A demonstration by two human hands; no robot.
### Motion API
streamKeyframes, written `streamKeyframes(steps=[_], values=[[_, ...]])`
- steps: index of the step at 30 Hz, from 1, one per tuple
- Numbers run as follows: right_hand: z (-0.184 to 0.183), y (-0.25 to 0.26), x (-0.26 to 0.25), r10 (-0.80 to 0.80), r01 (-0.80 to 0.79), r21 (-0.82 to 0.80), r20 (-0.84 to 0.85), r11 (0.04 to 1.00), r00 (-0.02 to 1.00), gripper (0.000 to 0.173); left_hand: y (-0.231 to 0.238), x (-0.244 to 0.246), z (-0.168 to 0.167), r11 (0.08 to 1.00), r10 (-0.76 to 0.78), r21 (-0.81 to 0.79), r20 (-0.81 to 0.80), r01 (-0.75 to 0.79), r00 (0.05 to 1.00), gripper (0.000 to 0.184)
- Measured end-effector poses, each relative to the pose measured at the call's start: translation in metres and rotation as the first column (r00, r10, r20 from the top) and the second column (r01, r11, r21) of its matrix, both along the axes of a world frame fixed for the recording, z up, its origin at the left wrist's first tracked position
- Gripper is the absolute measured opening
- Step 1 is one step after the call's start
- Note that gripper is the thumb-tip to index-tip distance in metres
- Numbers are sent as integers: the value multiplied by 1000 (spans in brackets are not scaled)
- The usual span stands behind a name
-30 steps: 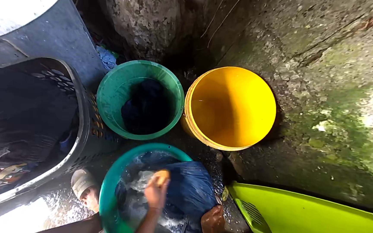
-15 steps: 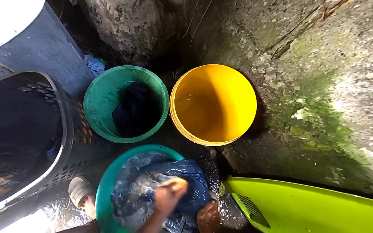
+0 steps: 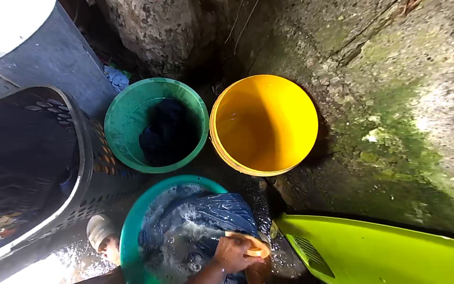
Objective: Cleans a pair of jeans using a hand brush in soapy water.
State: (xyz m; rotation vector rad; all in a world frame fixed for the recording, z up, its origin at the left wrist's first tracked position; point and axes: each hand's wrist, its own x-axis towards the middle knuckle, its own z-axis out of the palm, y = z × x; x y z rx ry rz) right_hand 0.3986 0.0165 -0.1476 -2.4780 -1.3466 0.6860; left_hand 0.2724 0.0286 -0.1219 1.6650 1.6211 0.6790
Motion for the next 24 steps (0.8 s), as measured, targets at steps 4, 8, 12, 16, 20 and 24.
streamKeyframes(steps=[4,8,12,16,20,24], values=[[15,12,-12,-75,79,-42,98,996,992,49,4,-118,-61,805,-159,-592,-273,-36,949,60],[16,12,-13,-84,87,-20,97,996,992,49,11,-138,-33,726,-78,-655,-382,-210,921,58],[10,9,-9,-58,59,-27,55,998,997,41,9,-25,-1,986,-13,162,-180,43,984,43],[11,13,-8,-55,59,-52,74,997,996,46,57,-83,-22,960,-167,-259,-237,103,957,48],[16,17,-13,-65,67,-14,69,998,995,48,76,-177,-27,729,90,-558,-496,-397,863,61],[19,24,-14,-7,21,-69,198,997,980,44,42,-145,5,746,215,-508,-427,-430,878,54]])
